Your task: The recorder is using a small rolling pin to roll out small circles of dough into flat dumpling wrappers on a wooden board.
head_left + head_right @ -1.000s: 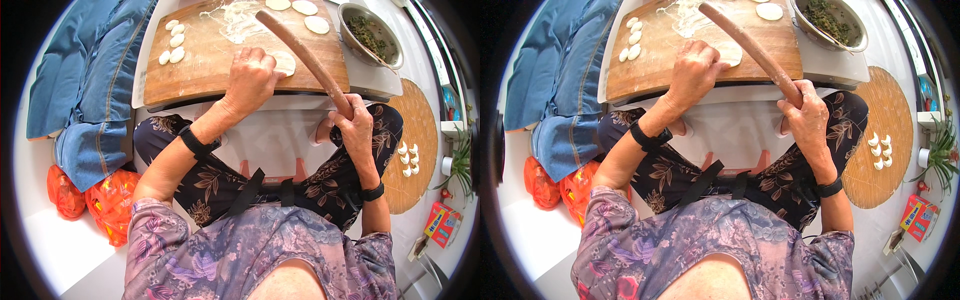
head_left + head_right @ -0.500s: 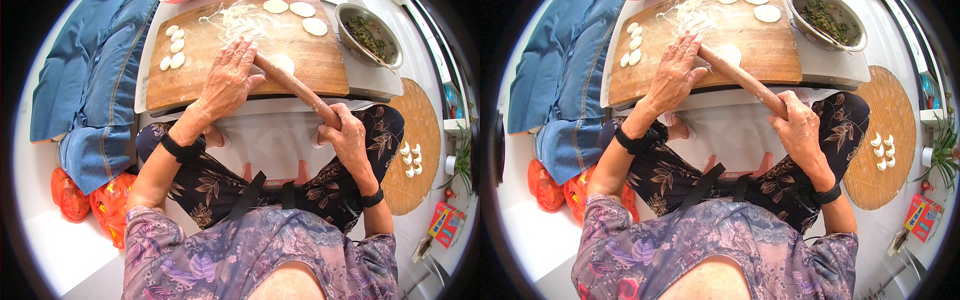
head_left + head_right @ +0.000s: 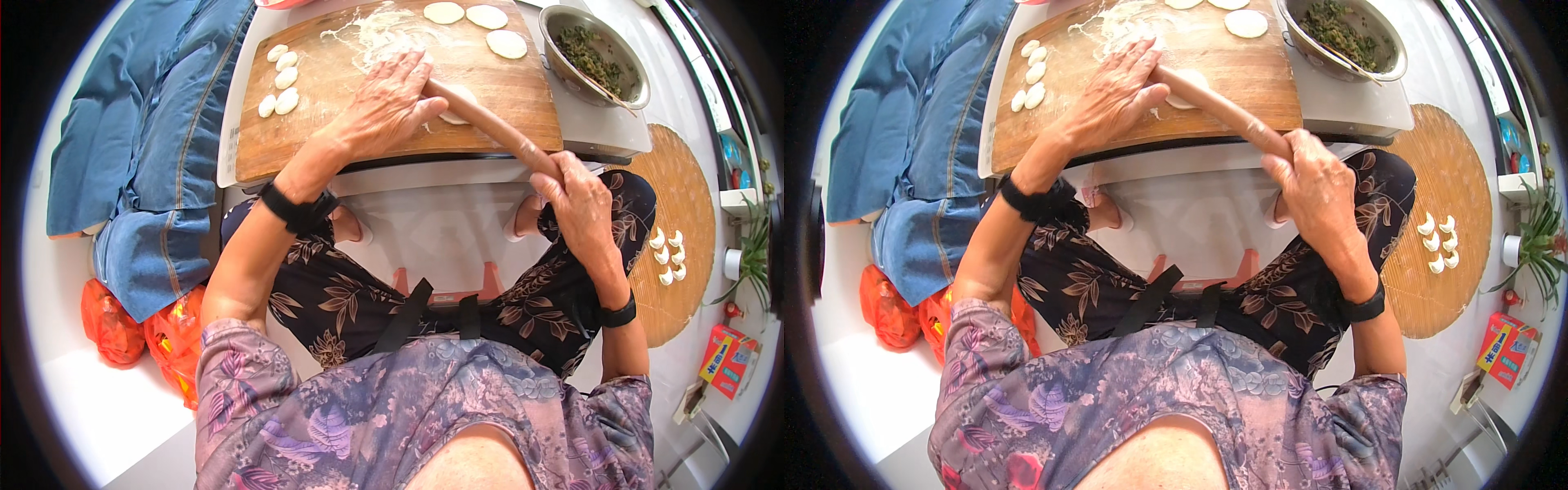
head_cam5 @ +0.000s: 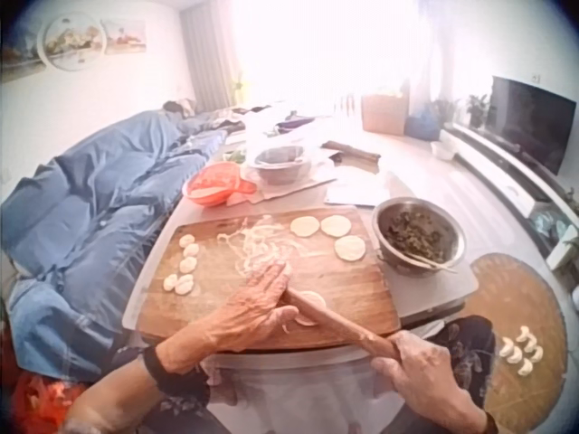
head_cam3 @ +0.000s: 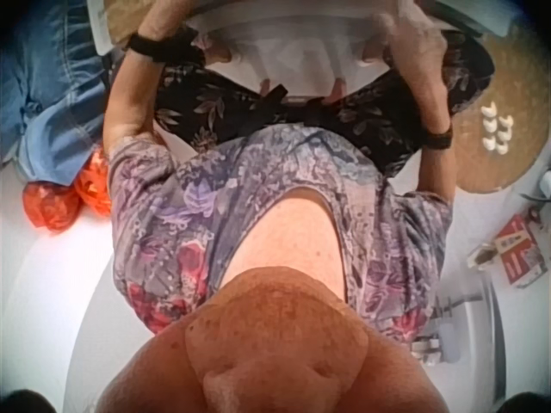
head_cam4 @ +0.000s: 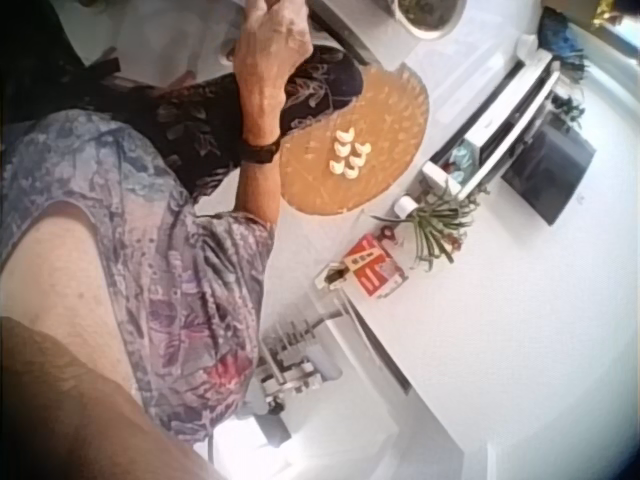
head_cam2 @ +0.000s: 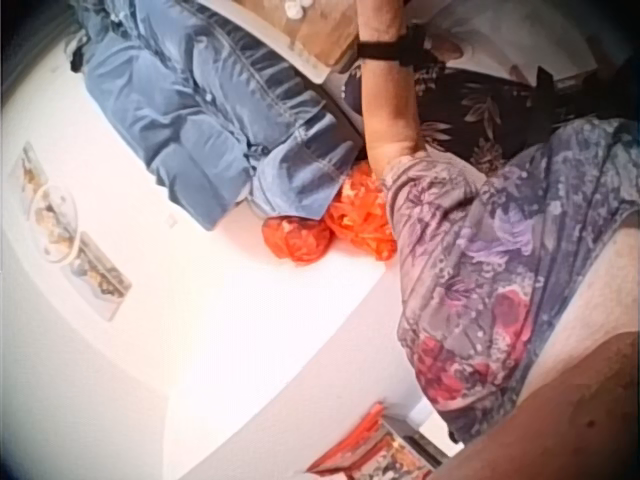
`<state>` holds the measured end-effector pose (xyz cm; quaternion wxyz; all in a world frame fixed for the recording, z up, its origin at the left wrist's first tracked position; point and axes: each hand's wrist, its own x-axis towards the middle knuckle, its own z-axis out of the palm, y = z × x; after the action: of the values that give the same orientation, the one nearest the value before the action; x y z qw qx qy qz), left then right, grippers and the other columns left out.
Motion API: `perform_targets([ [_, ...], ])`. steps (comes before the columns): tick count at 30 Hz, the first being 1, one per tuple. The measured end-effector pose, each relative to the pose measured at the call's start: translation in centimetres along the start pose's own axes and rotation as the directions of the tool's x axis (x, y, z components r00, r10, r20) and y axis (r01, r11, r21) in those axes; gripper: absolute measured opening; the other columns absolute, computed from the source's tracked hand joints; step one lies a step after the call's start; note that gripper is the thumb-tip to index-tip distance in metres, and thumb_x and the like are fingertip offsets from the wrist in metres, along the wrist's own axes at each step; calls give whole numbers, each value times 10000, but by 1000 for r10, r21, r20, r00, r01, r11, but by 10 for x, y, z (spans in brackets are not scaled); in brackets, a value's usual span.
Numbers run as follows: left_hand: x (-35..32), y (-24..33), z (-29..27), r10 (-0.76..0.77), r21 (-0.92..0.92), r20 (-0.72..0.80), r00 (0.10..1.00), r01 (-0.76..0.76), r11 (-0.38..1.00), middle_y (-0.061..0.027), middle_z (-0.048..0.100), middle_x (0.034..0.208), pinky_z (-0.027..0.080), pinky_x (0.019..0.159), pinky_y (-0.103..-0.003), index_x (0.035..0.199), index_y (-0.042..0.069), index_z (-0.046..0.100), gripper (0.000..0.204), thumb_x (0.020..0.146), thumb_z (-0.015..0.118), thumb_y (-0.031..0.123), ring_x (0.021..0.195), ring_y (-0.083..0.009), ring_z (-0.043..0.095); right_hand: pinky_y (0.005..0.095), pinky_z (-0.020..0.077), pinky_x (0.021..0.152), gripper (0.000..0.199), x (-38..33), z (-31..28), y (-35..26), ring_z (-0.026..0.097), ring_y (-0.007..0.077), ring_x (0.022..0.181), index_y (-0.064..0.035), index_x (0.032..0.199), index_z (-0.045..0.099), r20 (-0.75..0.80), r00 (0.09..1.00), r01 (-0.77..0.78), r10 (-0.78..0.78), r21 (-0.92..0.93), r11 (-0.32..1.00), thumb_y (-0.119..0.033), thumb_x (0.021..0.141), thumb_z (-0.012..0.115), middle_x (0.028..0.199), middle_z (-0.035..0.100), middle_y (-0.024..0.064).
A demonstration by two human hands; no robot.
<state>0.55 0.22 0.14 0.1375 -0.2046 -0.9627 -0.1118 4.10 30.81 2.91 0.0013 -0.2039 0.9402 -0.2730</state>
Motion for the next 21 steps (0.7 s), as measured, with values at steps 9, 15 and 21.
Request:
perform_targets([
  [9,14,0,-1,61,123,42,997,-66,990,-232,326,1505,160,1178,-429,1440,-24,359,721,986,348,536,1423,-350,260,446,479,690,356,4,0,17,634,364,796,12,957,582,-27,999,16,-18,-62,998,-342,916,598,835,626,191],
  [15,31,1,-4,4,-33,88,996,-2,999,-277,345,1477,157,1172,-452,1398,-85,383,788,977,307,578,1418,-379,260,463,487,706,373,13,-6,16,622,386,811,9,882,551,-52,998,12,-23,-198,980,-360,918,590,851,624,195],
  [21,-4,9,-16,78,85,92,993,-86,993,-242,334,1497,136,1182,-436,1433,-43,363,719,989,345,522,1425,-359,251,451,489,701,378,-7,-6,11,625,380,801,10,873,552,66,998,18,-10,-123,992,-363,912,601,831,620,192],
])
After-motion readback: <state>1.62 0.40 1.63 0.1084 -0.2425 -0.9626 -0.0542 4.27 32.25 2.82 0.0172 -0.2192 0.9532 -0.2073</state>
